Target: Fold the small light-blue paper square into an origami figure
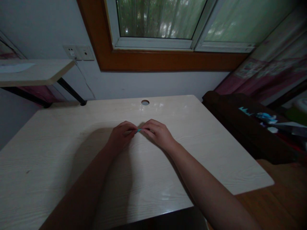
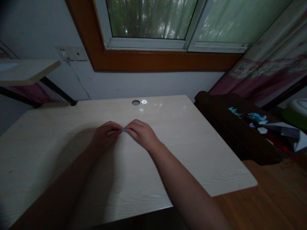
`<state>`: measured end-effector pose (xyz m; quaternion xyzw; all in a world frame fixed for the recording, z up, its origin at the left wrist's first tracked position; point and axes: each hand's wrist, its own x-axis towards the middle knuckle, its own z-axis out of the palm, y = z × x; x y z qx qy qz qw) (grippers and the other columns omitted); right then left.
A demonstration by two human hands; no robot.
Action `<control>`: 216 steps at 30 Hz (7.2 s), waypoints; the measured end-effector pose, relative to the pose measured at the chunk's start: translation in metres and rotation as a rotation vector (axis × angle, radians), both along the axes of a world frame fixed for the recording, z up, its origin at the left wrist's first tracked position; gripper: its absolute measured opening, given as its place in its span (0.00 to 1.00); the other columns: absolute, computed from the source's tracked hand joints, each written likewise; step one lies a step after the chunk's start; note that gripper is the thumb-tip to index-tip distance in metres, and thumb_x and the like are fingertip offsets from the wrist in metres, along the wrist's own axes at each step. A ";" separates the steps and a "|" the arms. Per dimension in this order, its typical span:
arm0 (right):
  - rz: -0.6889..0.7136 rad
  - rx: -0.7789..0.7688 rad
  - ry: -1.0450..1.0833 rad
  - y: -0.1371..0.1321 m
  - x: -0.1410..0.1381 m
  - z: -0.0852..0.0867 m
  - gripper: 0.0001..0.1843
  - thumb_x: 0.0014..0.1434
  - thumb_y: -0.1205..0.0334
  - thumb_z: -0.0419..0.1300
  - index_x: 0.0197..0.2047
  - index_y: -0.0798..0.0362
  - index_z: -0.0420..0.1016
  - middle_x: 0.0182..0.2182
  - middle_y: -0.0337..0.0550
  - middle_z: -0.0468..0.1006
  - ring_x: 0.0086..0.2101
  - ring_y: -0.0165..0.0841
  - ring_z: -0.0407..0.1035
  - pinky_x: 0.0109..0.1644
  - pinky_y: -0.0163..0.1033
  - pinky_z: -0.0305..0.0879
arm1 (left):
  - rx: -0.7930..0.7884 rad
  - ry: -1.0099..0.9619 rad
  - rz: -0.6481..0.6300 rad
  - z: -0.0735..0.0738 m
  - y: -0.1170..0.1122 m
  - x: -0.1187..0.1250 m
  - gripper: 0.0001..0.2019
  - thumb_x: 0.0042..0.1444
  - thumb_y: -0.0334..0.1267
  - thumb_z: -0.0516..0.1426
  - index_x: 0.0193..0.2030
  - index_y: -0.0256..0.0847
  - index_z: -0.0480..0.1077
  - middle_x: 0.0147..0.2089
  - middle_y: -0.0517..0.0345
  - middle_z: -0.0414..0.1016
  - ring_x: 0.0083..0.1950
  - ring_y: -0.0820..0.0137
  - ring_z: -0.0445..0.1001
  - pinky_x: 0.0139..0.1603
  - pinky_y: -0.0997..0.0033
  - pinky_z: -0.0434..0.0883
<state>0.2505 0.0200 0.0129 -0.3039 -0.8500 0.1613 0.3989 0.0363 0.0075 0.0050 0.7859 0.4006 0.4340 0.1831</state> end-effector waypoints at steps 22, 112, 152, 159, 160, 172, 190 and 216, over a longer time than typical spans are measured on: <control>-0.067 0.036 0.015 -0.001 0.003 0.004 0.09 0.67 0.63 0.56 0.41 0.52 0.78 0.35 0.46 0.78 0.37 0.34 0.72 0.43 0.39 0.69 | 0.071 0.067 0.080 0.001 -0.001 -0.004 0.04 0.56 0.31 0.58 0.34 0.42 0.74 0.35 0.57 0.78 0.37 0.69 0.76 0.42 0.70 0.72; -0.081 -0.696 0.453 -0.002 -0.017 -0.012 0.07 0.56 0.60 0.60 0.34 0.54 0.76 0.28 0.41 0.77 0.29 0.30 0.69 0.34 0.35 0.64 | -0.614 -0.662 -0.038 0.000 -0.001 0.005 0.13 0.54 0.42 0.63 0.43 0.37 0.70 0.34 0.58 0.79 0.32 0.69 0.81 0.37 0.69 0.78; -0.025 -0.720 0.440 -0.004 -0.020 -0.014 0.14 0.57 0.51 0.63 0.39 0.54 0.77 0.32 0.43 0.79 0.32 0.31 0.72 0.38 0.37 0.68 | -0.496 -0.464 0.032 -0.005 0.000 0.006 0.11 0.57 0.46 0.60 0.39 0.40 0.72 0.33 0.58 0.78 0.31 0.71 0.78 0.34 0.72 0.75; -0.010 -0.770 0.414 -0.004 -0.021 -0.013 0.17 0.57 0.49 0.63 0.38 0.55 0.77 0.30 0.43 0.79 0.30 0.30 0.72 0.37 0.36 0.68 | -0.254 -0.196 0.132 -0.005 -0.001 0.002 0.07 0.56 0.42 0.61 0.36 0.42 0.74 0.34 0.57 0.77 0.34 0.70 0.76 0.37 0.72 0.73; -0.012 -0.766 0.390 -0.003 -0.021 -0.012 0.17 0.58 0.48 0.62 0.38 0.55 0.77 0.29 0.43 0.79 0.30 0.30 0.72 0.37 0.36 0.67 | -0.223 -0.167 0.136 -0.005 -0.001 0.001 0.06 0.56 0.41 0.61 0.36 0.42 0.74 0.34 0.57 0.76 0.34 0.70 0.76 0.37 0.72 0.73; -0.026 -0.755 0.322 -0.003 -0.022 -0.012 0.15 0.60 0.51 0.59 0.36 0.54 0.77 0.28 0.42 0.78 0.29 0.30 0.70 0.35 0.35 0.66 | -0.089 -0.058 0.250 0.000 -0.007 0.003 0.05 0.54 0.41 0.63 0.35 0.44 0.75 0.33 0.58 0.80 0.33 0.67 0.78 0.40 0.68 0.74; -0.076 -0.725 0.234 0.000 -0.020 -0.015 0.11 0.60 0.59 0.56 0.36 0.54 0.78 0.30 0.42 0.79 0.32 0.30 0.70 0.38 0.35 0.64 | 0.142 0.147 0.180 -0.002 -0.008 0.002 0.06 0.61 0.39 0.58 0.42 0.43 0.74 0.38 0.56 0.82 0.36 0.68 0.81 0.41 0.68 0.76; 0.058 -0.847 0.369 -0.001 -0.019 -0.009 0.08 0.58 0.61 0.58 0.35 0.55 0.77 0.32 0.43 0.79 0.34 0.32 0.72 0.43 0.37 0.65 | 0.007 0.013 0.166 -0.007 0.000 -0.002 0.06 0.59 0.34 0.59 0.42 0.42 0.75 0.39 0.57 0.80 0.38 0.71 0.78 0.38 0.75 0.75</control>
